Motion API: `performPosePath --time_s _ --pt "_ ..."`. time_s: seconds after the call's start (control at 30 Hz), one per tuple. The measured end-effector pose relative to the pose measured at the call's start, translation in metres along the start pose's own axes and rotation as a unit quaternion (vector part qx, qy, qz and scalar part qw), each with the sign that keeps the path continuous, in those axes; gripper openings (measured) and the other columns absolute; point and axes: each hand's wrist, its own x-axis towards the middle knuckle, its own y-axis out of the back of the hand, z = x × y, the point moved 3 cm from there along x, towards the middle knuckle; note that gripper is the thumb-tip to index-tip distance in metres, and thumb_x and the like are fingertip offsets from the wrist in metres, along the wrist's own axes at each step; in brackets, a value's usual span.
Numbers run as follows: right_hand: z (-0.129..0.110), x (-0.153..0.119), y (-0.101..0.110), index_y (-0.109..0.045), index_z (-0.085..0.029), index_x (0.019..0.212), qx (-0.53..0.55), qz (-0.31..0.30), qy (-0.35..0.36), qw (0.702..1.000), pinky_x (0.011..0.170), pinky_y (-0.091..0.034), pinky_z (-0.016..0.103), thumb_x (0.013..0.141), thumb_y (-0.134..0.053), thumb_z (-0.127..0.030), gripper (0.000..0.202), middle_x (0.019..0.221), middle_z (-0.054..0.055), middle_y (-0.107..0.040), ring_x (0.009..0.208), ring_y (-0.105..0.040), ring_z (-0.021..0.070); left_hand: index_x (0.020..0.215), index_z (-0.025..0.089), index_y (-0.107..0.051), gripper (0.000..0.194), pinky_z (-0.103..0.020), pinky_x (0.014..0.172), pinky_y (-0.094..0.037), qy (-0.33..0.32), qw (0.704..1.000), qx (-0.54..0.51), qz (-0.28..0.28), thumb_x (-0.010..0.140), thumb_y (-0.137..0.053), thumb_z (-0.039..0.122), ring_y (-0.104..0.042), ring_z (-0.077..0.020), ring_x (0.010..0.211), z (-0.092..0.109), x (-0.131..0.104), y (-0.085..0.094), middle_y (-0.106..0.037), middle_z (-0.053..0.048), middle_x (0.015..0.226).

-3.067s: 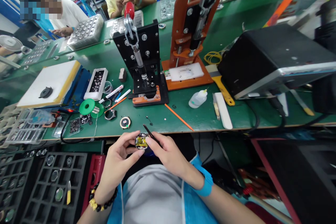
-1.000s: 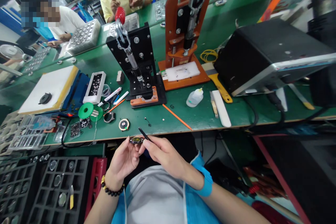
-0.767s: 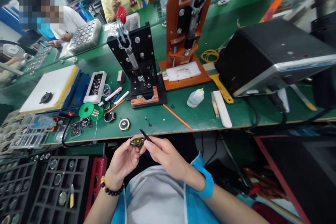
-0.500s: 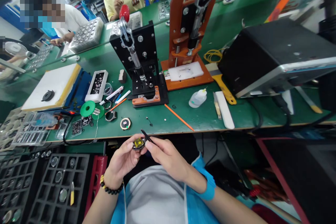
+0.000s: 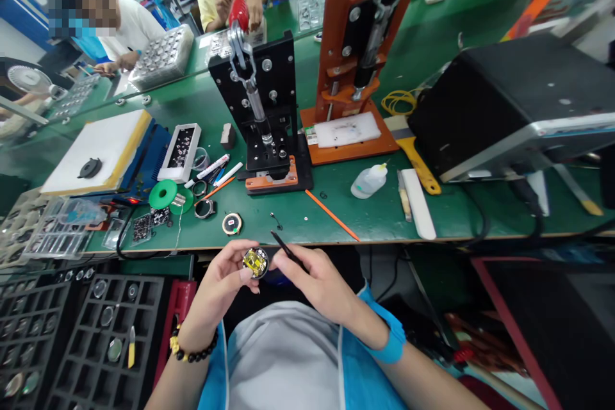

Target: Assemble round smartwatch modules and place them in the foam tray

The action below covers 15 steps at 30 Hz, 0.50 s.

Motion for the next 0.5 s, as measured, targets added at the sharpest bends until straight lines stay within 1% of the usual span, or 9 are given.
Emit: performPosePath --time_s 0.07,0.13,0.17,0.23,0.27,0.3,0.4,0.43,0.5 --pt "0.001 0.001 0.007 -0.074 -0.015 0.092 -0.006 0.031 -0.008 0.999 0.053 -0.031 0.026 0.102 -0.054 -0.064 0.054 0.058 -0.004 -0.042 0.053 -0.037 0.0102 0.124 0.022 -0.071 0.042 -0.023 0.067 -0.061 -0.019 0.999 0.034 0.013 0.085 -0.083 0.031 -0.063 -0.0118 0.077 0.001 -0.002 0.002 -0.068 -0.004 0.099" --pt "-0.001 0.002 0.016 -0.077 -0.016 0.096 -0.009 0.072 0.005 0.997 0.055 -0.036 0.026 0.103 -0.050 -0.064 0.056 0.053 -0.004 -0.043 0.050 -0.040 0.0109 0.125 0.022 -0.071 0.043 -0.024 0.069 -0.061 -0.034 0.996 0.070 0.034 0.085 -0.083 0.034 -0.063 -0.0130 0.079 0.003 -0.003 0.003 -0.068 -0.004 0.101" --pt "-0.003 0.002 0.021 -0.079 -0.016 0.096 -0.015 0.096 0.026 0.995 0.059 -0.041 0.027 0.104 -0.049 -0.064 0.057 0.055 -0.002 -0.048 0.054 -0.047 0.0122 0.126 0.022 -0.071 0.043 -0.024 0.072 -0.060 -0.041 0.993 0.098 0.048 0.086 -0.082 0.035 -0.063 -0.0138 0.082 0.003 -0.003 0.004 -0.068 -0.005 0.102" --pt "-0.007 0.002 0.031 -0.081 -0.019 0.091 -0.046 0.147 0.080 0.985 0.070 -0.048 0.029 0.105 -0.047 -0.064 0.059 0.066 0.003 -0.059 0.069 -0.058 0.0157 0.128 0.024 -0.071 0.042 -0.026 0.080 -0.059 -0.060 0.979 0.177 0.080 0.088 -0.080 0.035 -0.064 -0.0150 0.088 0.004 0.000 0.005 -0.068 -0.005 0.103" --pt "-0.009 0.001 0.037 -0.082 -0.020 0.088 -0.064 0.170 0.098 0.978 0.073 -0.048 0.029 0.105 -0.045 -0.064 0.060 0.072 0.005 -0.062 0.074 -0.060 0.0168 0.129 0.025 -0.071 0.042 -0.026 0.084 -0.058 -0.073 0.968 0.221 0.096 0.089 -0.079 0.035 -0.065 -0.0151 0.088 0.005 0.002 0.006 -0.068 -0.004 0.103" --pt "-0.009 0.000 0.042 -0.083 -0.020 0.087 -0.079 0.190 0.106 0.973 0.071 -0.048 0.029 0.106 -0.044 -0.064 0.062 0.074 0.006 -0.062 0.074 -0.060 0.0168 0.129 0.026 -0.072 0.041 -0.027 0.086 -0.057 -0.090 0.955 0.262 0.110 0.090 -0.079 0.035 -0.065 -0.0152 0.088 0.005 0.006 0.007 -0.069 -0.004 0.103" --pt "-0.003 -0.003 0.055 -0.082 -0.021 0.090 -0.103 0.227 0.086 0.965 0.061 -0.047 0.029 0.107 -0.044 -0.062 0.059 0.076 0.005 -0.066 0.064 -0.058 0.0142 0.129 0.028 -0.074 0.040 -0.029 0.085 -0.054 -0.155 0.912 0.354 0.138 0.089 -0.079 0.034 -0.064 -0.0180 0.086 0.006 0.018 0.007 -0.071 -0.005 0.102" --pt "-0.001 -0.004 0.057 -0.082 -0.021 0.094 -0.101 0.229 0.081 0.965 0.063 -0.050 0.029 0.106 -0.047 -0.061 0.054 0.082 0.005 -0.070 0.065 -0.062 0.0144 0.129 0.029 -0.074 0.040 -0.030 0.084 -0.053 -0.172 0.897 0.381 0.139 0.089 -0.078 0.034 -0.063 -0.0194 0.086 0.007 0.023 0.007 -0.072 -0.005 0.101" --pt "0.000 -0.004 0.059 -0.080 -0.022 0.104 -0.107 0.218 0.087 0.966 0.077 -0.056 0.030 0.105 -0.055 -0.055 0.041 0.099 0.006 -0.075 0.081 -0.071 0.0175 0.131 0.030 -0.074 0.040 -0.031 0.084 -0.051 -0.191 0.868 0.439 0.134 0.091 -0.076 0.035 -0.061 -0.0213 0.087 0.008 0.031 0.005 -0.071 -0.005 0.097"
